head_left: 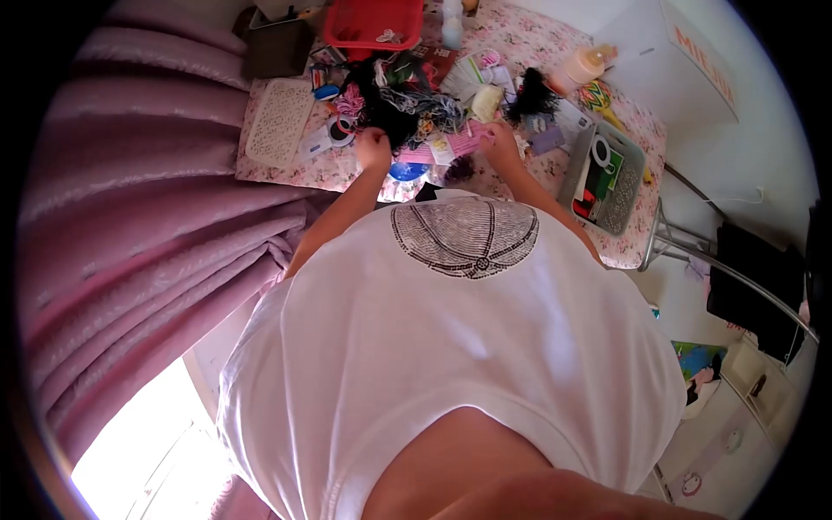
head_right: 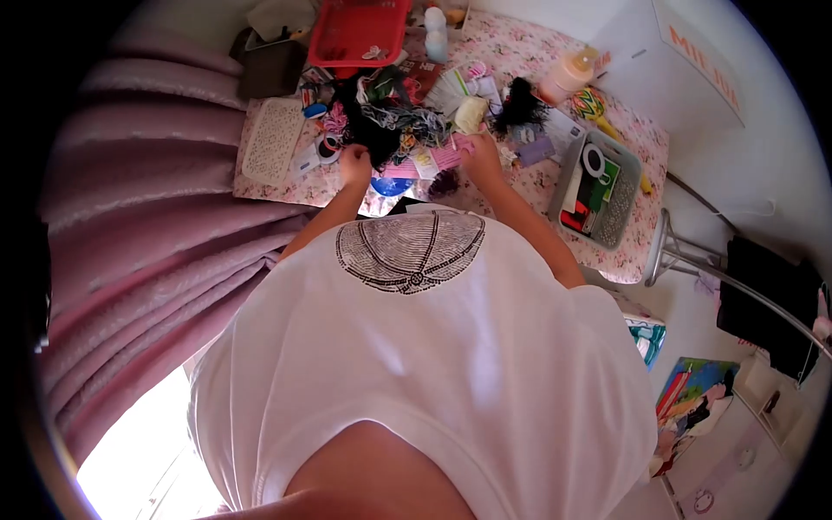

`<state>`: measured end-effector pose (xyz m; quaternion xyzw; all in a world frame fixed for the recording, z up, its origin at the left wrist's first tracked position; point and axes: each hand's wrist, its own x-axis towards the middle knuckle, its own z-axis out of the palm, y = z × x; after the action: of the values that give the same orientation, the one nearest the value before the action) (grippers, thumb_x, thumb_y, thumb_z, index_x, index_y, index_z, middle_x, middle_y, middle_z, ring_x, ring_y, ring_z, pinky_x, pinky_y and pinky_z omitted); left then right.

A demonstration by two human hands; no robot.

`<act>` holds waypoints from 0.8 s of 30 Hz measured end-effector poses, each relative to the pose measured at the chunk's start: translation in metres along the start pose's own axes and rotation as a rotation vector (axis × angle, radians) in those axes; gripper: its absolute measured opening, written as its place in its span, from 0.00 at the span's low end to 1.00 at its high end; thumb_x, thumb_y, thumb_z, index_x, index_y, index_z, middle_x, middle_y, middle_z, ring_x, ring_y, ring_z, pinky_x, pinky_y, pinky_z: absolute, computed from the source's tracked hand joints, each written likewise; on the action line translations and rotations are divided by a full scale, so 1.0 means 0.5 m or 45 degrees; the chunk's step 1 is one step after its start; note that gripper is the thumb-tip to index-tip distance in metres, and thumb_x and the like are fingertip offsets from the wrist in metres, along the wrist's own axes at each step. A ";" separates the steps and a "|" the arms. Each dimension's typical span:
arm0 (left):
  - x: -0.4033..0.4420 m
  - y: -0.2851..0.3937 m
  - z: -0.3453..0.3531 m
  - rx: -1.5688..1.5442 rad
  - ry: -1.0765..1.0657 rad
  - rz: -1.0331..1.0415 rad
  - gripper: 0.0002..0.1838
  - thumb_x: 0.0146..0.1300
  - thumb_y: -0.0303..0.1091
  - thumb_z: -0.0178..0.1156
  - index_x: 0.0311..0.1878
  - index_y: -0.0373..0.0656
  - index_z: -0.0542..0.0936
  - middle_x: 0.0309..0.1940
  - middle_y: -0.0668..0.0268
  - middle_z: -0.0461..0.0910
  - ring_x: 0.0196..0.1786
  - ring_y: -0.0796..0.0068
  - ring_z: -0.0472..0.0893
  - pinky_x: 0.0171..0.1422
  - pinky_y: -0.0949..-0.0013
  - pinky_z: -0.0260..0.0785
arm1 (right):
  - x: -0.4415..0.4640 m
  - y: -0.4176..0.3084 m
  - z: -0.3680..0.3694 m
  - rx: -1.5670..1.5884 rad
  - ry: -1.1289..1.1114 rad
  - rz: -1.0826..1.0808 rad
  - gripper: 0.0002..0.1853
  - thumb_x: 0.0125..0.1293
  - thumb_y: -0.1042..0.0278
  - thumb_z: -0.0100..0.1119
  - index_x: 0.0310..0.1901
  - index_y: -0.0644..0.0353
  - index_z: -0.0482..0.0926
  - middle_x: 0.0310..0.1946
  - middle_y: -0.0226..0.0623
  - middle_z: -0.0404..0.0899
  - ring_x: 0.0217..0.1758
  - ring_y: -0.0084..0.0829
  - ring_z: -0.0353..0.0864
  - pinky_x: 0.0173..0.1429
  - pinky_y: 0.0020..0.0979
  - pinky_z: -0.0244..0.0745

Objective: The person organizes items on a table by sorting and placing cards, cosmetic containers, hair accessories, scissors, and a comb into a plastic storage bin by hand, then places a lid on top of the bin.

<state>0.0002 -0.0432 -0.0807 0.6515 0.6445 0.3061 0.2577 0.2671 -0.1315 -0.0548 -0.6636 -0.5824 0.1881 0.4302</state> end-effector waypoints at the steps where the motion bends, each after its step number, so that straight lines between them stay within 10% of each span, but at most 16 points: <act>1: -0.001 -0.014 -0.009 0.142 0.232 -0.029 0.07 0.47 0.32 0.54 0.27 0.39 0.74 0.26 0.57 0.75 0.31 0.58 0.74 0.38 0.61 0.66 | 0.005 -0.003 0.005 0.035 -0.027 0.026 0.10 0.46 0.75 0.54 0.34 0.61 0.73 0.34 0.45 0.70 0.39 0.40 0.70 0.44 0.32 0.66; 3: 0.004 -0.036 -0.027 0.354 0.477 -0.253 0.10 0.45 0.34 0.56 0.29 0.38 0.76 0.24 0.55 0.76 0.30 0.55 0.76 0.36 0.57 0.67 | 0.013 -0.011 0.007 0.104 -0.081 0.087 0.10 0.44 0.76 0.54 0.32 0.60 0.74 0.35 0.49 0.70 0.41 0.47 0.69 0.49 0.38 0.64; 7: 0.049 -0.112 -0.047 -0.522 0.232 -1.268 0.23 0.54 0.46 0.53 0.41 0.33 0.72 0.37 0.58 0.76 0.45 0.59 0.74 0.45 0.62 0.68 | 0.008 0.009 0.006 0.127 -0.041 -0.045 0.11 0.46 0.78 0.54 0.34 0.60 0.73 0.35 0.45 0.70 0.39 0.41 0.72 0.45 0.33 0.67; 11: 0.086 -0.143 -0.029 -1.794 0.190 -1.343 0.20 0.64 0.44 0.40 0.49 0.35 0.64 0.37 0.57 0.75 0.37 0.61 0.77 0.38 0.66 0.73 | -0.019 0.033 -0.007 0.142 -0.147 0.149 0.10 0.49 0.80 0.52 0.36 0.63 0.71 0.33 0.40 0.72 0.36 0.31 0.74 0.39 0.26 0.68; 14: 0.104 -0.198 0.006 -1.860 0.239 -1.463 0.18 0.55 0.40 0.55 0.43 0.37 0.67 0.34 0.58 0.74 0.29 0.66 0.78 0.26 0.70 0.72 | -0.028 0.038 -0.018 0.148 -0.186 0.285 0.09 0.51 0.78 0.52 0.37 0.64 0.71 0.33 0.38 0.72 0.33 0.29 0.74 0.38 0.24 0.69; 20: 0.053 0.019 -0.044 -1.054 0.423 -0.810 0.13 0.55 0.29 0.53 0.42 0.38 0.64 0.35 0.58 0.73 0.28 0.68 0.77 0.33 0.73 0.70 | -0.019 0.002 -0.037 0.128 -0.216 0.382 0.10 0.50 0.75 0.53 0.36 0.65 0.73 0.31 0.40 0.73 0.32 0.31 0.74 0.37 0.27 0.69; 24: 0.042 0.069 -0.054 -1.208 0.471 -0.459 0.14 0.56 0.29 0.51 0.44 0.36 0.62 0.37 0.56 0.71 0.31 0.71 0.77 0.31 0.75 0.70 | -0.022 0.046 0.000 0.209 -0.220 0.321 0.08 0.49 0.75 0.53 0.33 0.66 0.73 0.25 0.41 0.72 0.29 0.33 0.73 0.34 0.29 0.67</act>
<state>0.0036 -0.0252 -0.0359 0.2780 0.5717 0.6241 0.4543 0.2786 -0.1405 -0.0755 -0.6754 -0.5121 0.3438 0.4042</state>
